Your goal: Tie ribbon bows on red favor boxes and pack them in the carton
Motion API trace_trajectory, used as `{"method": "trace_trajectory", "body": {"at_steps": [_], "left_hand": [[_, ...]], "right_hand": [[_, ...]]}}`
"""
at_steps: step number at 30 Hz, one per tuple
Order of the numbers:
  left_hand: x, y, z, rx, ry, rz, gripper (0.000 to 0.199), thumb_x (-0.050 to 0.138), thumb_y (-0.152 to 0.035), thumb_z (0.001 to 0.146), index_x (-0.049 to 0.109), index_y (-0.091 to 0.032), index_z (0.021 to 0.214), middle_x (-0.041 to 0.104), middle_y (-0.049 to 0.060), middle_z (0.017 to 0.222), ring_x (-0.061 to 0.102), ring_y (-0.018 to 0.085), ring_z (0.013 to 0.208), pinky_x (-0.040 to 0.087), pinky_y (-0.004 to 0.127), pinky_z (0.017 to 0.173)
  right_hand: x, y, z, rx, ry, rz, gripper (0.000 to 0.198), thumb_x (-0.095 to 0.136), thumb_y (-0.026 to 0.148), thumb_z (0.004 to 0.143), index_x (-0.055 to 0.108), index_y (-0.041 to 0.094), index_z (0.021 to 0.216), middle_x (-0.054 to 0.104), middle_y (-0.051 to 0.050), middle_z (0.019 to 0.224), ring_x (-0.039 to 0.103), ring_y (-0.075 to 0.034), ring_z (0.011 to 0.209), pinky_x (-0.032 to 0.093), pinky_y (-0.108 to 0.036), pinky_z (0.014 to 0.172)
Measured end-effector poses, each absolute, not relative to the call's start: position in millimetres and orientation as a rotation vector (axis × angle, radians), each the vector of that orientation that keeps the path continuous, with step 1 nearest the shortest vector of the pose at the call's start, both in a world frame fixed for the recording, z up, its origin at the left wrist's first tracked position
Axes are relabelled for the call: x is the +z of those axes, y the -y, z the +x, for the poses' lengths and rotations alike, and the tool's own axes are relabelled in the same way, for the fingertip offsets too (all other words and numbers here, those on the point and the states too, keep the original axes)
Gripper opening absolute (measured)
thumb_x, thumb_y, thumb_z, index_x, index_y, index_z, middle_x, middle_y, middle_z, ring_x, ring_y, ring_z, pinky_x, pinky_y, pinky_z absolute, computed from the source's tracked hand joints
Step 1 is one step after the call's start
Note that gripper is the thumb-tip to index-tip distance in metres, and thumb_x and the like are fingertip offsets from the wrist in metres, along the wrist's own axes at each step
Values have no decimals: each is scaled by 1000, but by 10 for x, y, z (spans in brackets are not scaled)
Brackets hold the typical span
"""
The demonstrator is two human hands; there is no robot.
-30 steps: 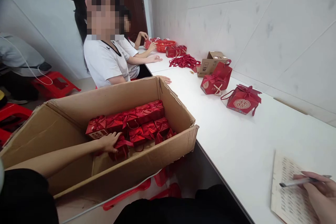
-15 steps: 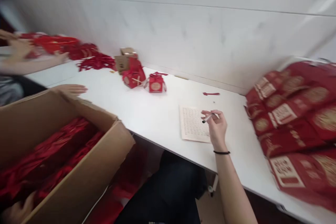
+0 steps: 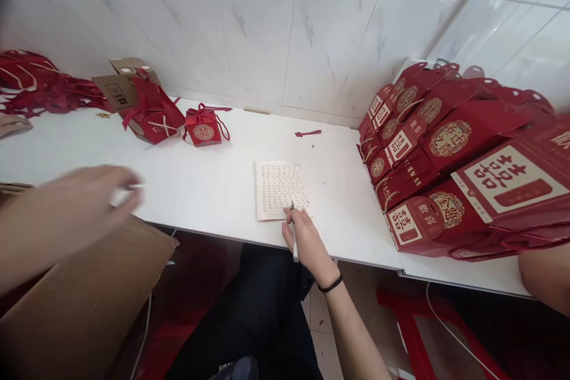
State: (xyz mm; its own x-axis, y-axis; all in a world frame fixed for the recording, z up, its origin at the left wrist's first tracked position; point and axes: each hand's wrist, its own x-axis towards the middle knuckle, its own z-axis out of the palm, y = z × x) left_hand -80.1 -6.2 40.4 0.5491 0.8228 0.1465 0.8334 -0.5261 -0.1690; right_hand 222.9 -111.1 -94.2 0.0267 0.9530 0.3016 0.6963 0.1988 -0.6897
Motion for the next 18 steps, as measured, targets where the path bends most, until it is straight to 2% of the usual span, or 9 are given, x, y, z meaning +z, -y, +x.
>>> {"method": "trace_trajectory", "body": {"at_steps": [3, 6, 9, 12, 14, 15, 18], "left_hand": [[213, -76, -59, 148, 1055, -2863, 29, 38, -22, 88, 55, -12, 110, 58, 10, 111, 53, 22, 102, 42, 36, 89], [-191, -234, 409, 238, 788, -3117, 44, 40, -30, 90, 39, -16, 132, 37, 13, 139, 38, 25, 125, 35, 38, 99], [-548, -281, 462, 369, 759, -3236, 53, 33, -43, 92, 26, -19, 140, 18, 11, 149, 16, 25, 137, 21, 42, 108], [-692, -233, 374, 405, 808, -3248, 58, 24, -48, 93, 17, -21, 143, 7, 9, 152, 2, 24, 140, 10, 44, 111], [-694, -205, 356, 449, 848, -3255, 60, 21, -51, 92, 14, -21, 144, 3, 8, 152, -1, 25, 139, 8, 45, 111], [-685, -201, 363, 477, 863, -3260, 60, 20, -52, 92, 14, -21, 144, 1, 8, 152, -2, 25, 139, 7, 46, 111], [-667, -218, 405, 524, 889, -3277, 62, 21, -53, 91, 12, -22, 144, -3, 6, 152, -6, 25, 139, 5, 46, 112]], "right_hand": [[-1006, 1240, 2181, 353, 1784, -1513, 9, 38, 24, 92, 34, 22, 85, 59, -13, 105, 52, -23, 113, 31, -51, 102], [-1064, 1363, 2162, 285, 1844, -1488, 9, 38, 21, 94, 36, 21, 85, 59, -11, 103, 51, -22, 115, 28, -49, 105], [-1063, 1443, 2146, 238, 1847, -1513, 10, 37, 27, 97, 42, 20, 93, 57, -12, 109, 49, -23, 115, 31, -50, 104], [-954, 1396, 2097, 141, 1736, -1511, 40, 31, 51, 95, 47, 18, 109, 57, -13, 108, 54, -26, 105, 43, -46, 91], [-858, 1282, 2039, 181, 1640, -1447, 55, 25, 62, 92, 53, 18, 108, 59, -12, 99, 57, -25, 95, 47, -41, 81], [-821, 1210, 2007, 258, 1576, -1420, 54, 26, 62, 92, 56, 18, 103, 60, -10, 94, 58, -23, 90, 48, -37, 77], [-810, 1003, 1931, 543, 1294, -1400, 29, 48, 48, 91, 56, 19, 90, 62, -2, 77, 61, -17, 72, 49, -28, 65]]}}
